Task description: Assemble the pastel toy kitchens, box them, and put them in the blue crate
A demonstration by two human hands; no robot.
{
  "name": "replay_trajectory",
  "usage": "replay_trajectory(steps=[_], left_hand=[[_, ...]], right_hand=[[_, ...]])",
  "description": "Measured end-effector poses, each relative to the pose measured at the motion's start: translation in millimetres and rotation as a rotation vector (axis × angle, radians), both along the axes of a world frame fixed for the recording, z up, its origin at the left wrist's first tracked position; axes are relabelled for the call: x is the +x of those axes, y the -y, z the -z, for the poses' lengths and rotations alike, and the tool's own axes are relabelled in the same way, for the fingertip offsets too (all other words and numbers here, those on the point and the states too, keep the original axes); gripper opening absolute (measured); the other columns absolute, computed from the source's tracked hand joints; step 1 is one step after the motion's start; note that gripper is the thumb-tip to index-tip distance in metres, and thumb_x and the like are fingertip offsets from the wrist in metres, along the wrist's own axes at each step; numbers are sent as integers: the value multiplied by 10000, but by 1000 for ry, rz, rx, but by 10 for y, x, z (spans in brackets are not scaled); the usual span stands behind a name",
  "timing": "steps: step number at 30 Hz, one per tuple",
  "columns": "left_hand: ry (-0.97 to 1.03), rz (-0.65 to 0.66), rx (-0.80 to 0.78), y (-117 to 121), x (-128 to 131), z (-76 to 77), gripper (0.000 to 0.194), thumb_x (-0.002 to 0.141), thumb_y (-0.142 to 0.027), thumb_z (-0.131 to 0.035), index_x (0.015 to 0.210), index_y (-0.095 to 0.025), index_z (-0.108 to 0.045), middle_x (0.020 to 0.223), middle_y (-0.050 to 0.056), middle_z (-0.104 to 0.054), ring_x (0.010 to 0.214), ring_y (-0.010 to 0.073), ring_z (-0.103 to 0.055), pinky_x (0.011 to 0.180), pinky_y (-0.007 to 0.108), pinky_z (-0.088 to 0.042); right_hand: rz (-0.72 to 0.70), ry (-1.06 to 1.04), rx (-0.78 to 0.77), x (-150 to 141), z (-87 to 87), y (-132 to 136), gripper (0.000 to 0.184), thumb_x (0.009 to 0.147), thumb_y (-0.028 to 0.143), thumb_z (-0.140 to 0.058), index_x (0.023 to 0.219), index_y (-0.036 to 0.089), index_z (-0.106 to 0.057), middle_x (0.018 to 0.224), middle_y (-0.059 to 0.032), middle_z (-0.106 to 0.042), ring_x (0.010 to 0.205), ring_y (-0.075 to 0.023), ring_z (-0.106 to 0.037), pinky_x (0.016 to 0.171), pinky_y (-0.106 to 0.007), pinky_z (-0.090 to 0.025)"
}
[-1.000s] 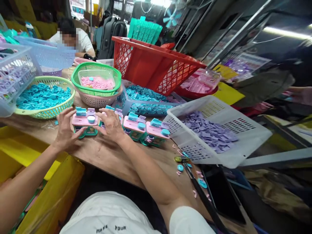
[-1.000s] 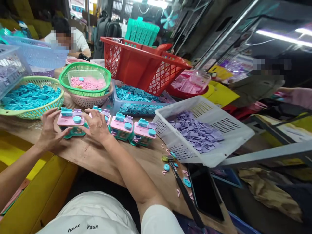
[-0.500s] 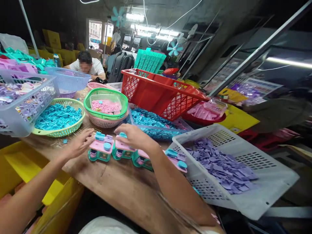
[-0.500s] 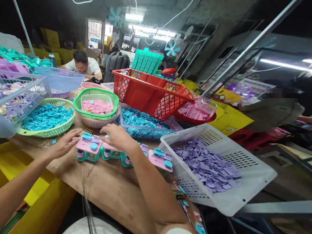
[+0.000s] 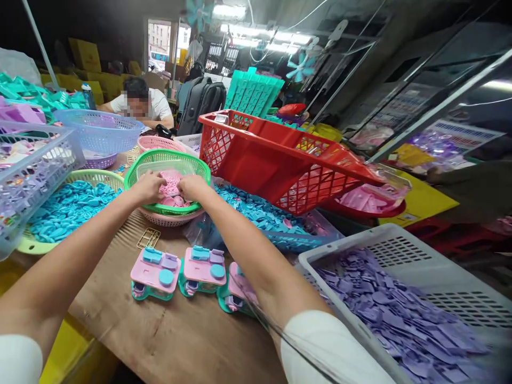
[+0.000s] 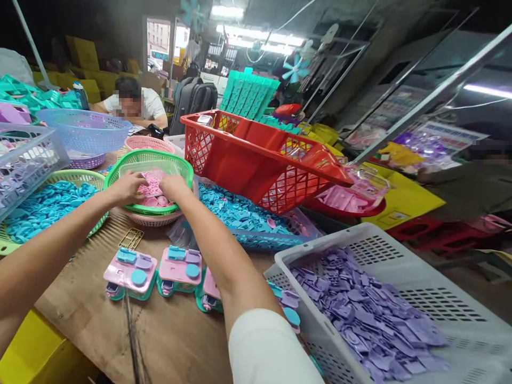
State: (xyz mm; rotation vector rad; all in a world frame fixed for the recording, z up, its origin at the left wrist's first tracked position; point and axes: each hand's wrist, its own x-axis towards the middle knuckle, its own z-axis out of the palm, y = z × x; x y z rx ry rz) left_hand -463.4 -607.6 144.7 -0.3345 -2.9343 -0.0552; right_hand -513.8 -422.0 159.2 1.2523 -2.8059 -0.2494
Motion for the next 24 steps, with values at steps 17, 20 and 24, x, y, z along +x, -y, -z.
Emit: replay_trajectory(steps=[17, 20, 24], left_hand=[[-233, 231, -37, 167, -192, -284, 280, 885, -152, -448, 736, -120, -682, 822, 86, -650, 872, 206, -638, 831, 334, -481], [-231, 230, -52, 208, -158, -329, 268, 884, -149, -456, 735, -125, -679, 834, 84, -653, 887, 203, -629, 843, 333, -479], [-160, 189, -164, 123, -69, -245, 255, 891, -135, -476, 746, -133, -687, 880, 112, -695, 900, 227, -631, 836, 342, -486]], right_hand=[[-107, 149, -525, 121, -131, -222, 269, 1010, 327, -568, 1051, 97, -701, 936, -77, -728, 829, -179, -622, 773, -280, -432], [-201, 278, -307, 108, -6, -44, 302, 974, 371, -648, 1123, 115, -709, 1082, -108, -762, 928, -200, -671, 820, -279, -462], [-190, 343, -59, 50, 164, 248, 362, 996, 333, -619, 1322, 185, -673, 1337, -120, -716, 1144, -232, -693, 945, -297, -490]])
